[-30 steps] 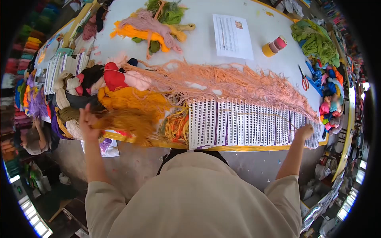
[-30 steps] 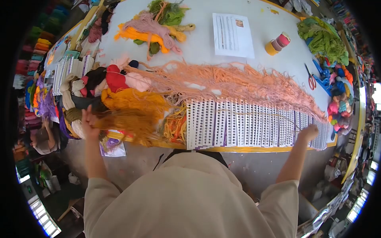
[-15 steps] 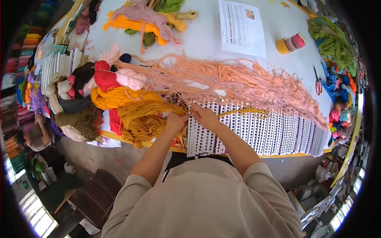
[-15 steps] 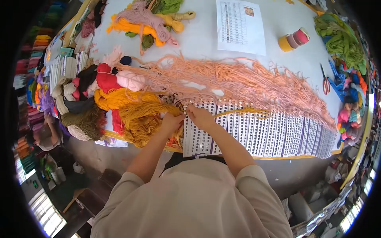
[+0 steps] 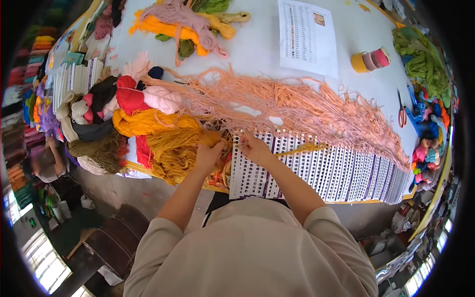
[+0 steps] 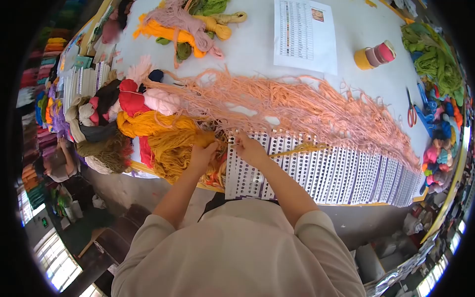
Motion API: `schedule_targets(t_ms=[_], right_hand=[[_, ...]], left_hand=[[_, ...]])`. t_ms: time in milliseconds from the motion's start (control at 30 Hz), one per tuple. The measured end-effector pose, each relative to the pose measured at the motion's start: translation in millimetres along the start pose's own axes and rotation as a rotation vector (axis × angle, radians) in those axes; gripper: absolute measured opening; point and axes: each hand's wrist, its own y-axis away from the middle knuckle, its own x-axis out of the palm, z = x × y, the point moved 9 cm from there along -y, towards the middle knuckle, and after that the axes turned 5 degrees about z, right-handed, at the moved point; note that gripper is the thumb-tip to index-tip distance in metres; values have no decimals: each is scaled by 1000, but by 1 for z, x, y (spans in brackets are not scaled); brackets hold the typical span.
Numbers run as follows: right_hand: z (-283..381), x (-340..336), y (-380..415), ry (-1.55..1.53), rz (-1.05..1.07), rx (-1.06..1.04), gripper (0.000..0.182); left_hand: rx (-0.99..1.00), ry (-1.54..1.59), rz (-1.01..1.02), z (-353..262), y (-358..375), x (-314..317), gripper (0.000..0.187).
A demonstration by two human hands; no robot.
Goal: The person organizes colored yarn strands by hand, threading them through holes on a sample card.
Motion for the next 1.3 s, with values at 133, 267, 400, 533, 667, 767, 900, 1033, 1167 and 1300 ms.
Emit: schedule_targets(t_ms=[133,267,400,533,667,767,900,1033,1167,1300], right_hand=[[-2,-1,-1,32,7,42,22],[2,2,3,-286,94,77,24],[-5,9,-1,-226,164,81,25],[-1,3,-4,29,73,150,27],[-7,4,-8,140,44,173,31],[-1,5,-3,161,-12,154,31],[9,11,0,149,-88,142,29],[110,23,38,-385,-181,-131,16],[219,30,93,-490,-148,-316,9],[236,31,115,-525,-196,-344,6]], left_hand=[[-335,559,235,17,20,22,19],[-447,289,380,22,27,55,22],[-52,-828,150,11,4,22,20],[-485,232,-112,-6,41,-69,18],[-77,572,-121,-92,61,-210,22],[266,408,-737,-151,110,-255,16],[26,20,-374,-157,122,-191,28],[222,228,52,-148,129,-67,32],[294,578,331,-165,153,-4,41],[262,628,448,-166,162,2,43]])
